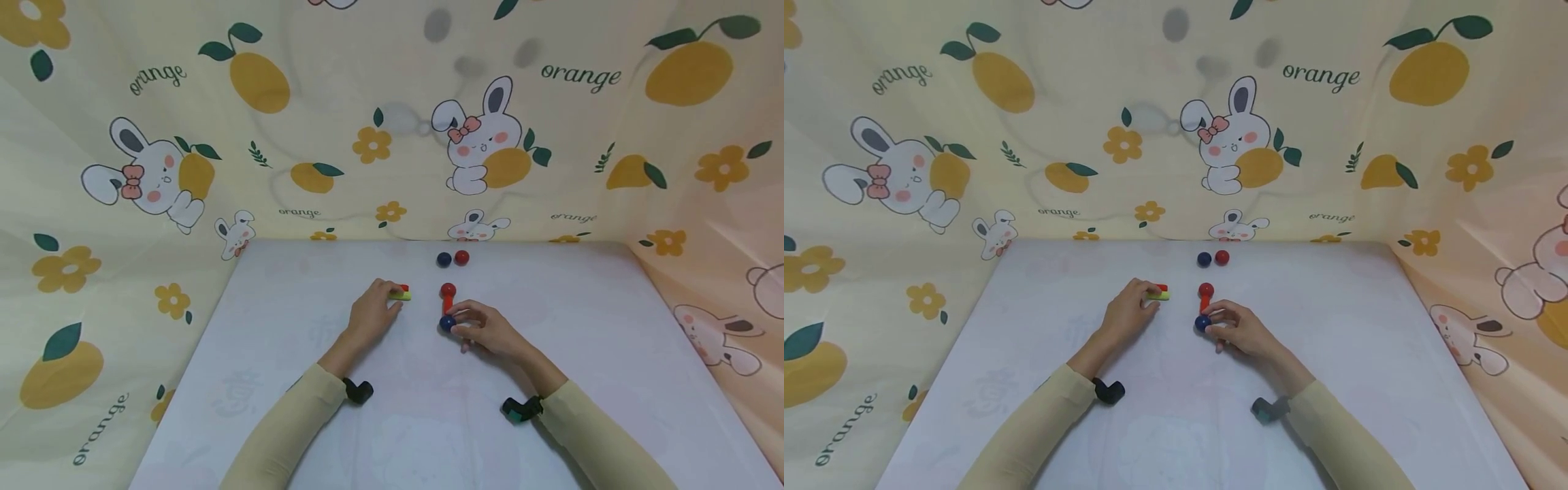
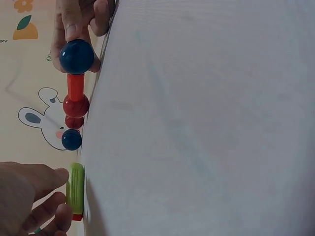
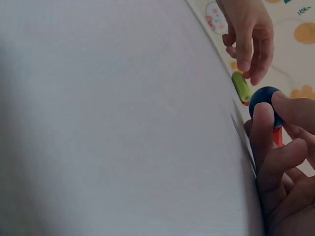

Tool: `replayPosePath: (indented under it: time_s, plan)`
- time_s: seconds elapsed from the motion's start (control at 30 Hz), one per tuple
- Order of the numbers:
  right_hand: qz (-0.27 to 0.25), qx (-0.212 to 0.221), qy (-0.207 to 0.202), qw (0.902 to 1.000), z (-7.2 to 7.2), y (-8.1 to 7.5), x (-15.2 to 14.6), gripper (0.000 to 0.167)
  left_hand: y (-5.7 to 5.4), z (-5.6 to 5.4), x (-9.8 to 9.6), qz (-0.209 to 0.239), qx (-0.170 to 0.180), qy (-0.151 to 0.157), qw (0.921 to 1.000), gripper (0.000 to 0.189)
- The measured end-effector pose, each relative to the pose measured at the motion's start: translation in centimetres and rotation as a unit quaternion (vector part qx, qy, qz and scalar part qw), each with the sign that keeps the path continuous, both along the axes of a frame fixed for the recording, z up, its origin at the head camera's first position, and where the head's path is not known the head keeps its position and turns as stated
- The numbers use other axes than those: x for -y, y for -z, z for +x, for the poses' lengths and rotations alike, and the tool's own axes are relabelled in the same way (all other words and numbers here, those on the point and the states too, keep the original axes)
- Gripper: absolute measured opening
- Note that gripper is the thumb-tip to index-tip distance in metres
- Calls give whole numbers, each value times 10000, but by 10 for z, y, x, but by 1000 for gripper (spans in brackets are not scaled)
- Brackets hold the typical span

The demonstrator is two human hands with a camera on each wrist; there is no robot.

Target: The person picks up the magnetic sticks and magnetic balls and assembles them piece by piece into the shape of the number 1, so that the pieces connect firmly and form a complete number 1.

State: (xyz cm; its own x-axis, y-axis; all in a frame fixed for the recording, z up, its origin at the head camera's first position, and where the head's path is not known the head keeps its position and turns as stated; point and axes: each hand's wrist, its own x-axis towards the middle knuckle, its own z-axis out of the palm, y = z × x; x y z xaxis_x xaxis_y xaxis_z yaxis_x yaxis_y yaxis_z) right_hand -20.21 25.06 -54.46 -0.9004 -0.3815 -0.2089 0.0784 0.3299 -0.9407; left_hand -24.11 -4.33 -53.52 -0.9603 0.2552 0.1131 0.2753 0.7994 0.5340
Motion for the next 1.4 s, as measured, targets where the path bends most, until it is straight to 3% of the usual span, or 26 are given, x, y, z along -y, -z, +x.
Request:
replayPosePath:
  time_s: [0.27, 0.57, 1.2, 1.4]
  plan:
    - [-48, 35, 120, 9999, 3, 1, 2, 43, 1, -4, -1, -235, -4, -36, 9997, 30]
    - [-334, 121, 88, 9993, 1, 4, 2, 43, 4, -10, -3, -792, -463, 117, 9957, 21]
    - [-387, 171, 64, 9991, 2, 2, 1, 44, -3, -6, -4, -1002, -219, 242, 9944, 28]
    - [-402, 167, 53, 9990, 1, 2, 1, 45, -3, -6, -5, -1068, -281, 229, 9936, 27]
